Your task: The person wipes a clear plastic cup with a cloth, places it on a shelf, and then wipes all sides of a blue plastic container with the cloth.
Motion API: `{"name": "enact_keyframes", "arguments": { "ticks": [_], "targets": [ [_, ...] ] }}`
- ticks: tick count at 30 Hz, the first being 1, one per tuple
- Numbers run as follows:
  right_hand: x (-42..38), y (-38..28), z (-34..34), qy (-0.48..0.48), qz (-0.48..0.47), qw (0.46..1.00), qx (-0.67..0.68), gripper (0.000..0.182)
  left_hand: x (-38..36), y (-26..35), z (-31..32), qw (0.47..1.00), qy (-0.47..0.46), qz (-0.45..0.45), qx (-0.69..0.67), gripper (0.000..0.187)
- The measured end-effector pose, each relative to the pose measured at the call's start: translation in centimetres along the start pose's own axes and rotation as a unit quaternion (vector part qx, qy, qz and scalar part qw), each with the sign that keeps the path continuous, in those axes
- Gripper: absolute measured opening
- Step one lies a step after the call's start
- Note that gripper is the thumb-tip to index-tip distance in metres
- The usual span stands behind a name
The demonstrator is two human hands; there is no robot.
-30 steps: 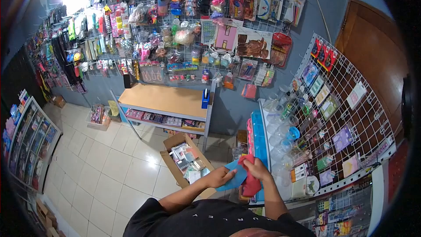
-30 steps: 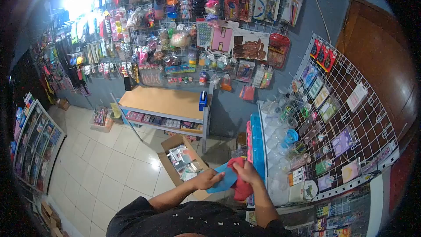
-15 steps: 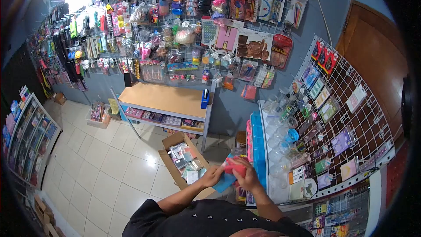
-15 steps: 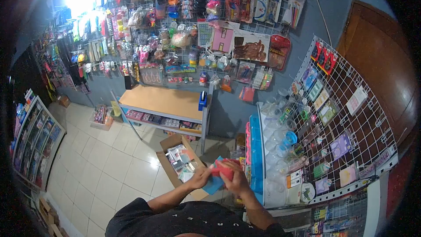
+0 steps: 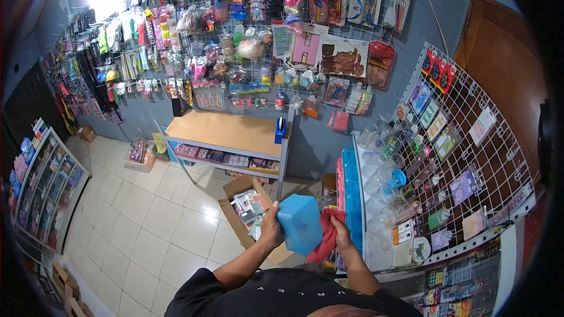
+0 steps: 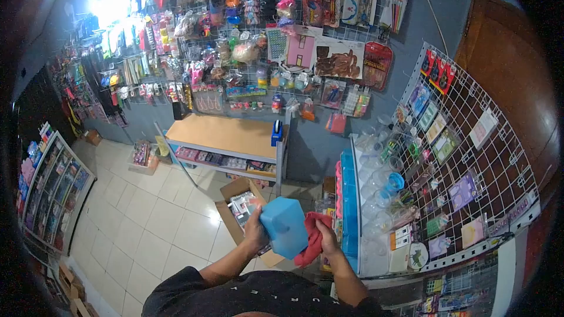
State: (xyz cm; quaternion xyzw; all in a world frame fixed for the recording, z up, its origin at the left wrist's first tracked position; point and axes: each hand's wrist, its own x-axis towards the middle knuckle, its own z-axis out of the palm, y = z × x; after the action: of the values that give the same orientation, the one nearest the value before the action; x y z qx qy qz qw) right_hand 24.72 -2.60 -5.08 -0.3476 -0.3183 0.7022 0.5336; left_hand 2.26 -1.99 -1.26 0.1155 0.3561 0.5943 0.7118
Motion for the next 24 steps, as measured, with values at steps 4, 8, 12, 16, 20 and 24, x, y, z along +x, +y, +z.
{"name": "enact_keyframes", "arguments": {
  "ticks": [4, 8, 12, 16, 20, 24],
  "targets": [
    [-0.9, 2.0, -1.2, 0.029, 0.025, 0.999, 0.015, 0.038, -0.4, 0.9, 0.0, 0.996, -0.058, -0.017, -0.069, 0.055],
    [-1.3, 2.3, -3.2, 0.056, 0.007, 0.998, -0.021, 0.038, 1.8, -1.3, -3.2, 0.998, -0.021, 0.043, -0.04, 0.051],
    [-1.8, -2.0, -1.6, 0.052, -0.081, 0.995, -0.013, 0.047, 2.5, -1.8, -4.4, 0.996, -0.044, -0.018, 0.081, 0.042],
    [-2.1, -3.9, 1.8, 0.068, -0.294, 0.928, -0.217, 0.06, 3.5, -4.9, -7.0, 0.948, -0.249, -0.11, 0.164, 0.037],
    [-2.6, -4.1, 8.8, -0.041, -0.35, 0.659, -0.665, 0.068, -1.4, -5.3, -2.6, 0.882, -0.286, 0.089, 0.363, 0.03],
    [-2.6, -0.4, 8.3, -0.008, -0.229, 0.705, -0.671, 0.066, 0.3, -5.1, -6.1, 0.812, -0.353, 0.048, 0.462, 0.036]
  ]
}}
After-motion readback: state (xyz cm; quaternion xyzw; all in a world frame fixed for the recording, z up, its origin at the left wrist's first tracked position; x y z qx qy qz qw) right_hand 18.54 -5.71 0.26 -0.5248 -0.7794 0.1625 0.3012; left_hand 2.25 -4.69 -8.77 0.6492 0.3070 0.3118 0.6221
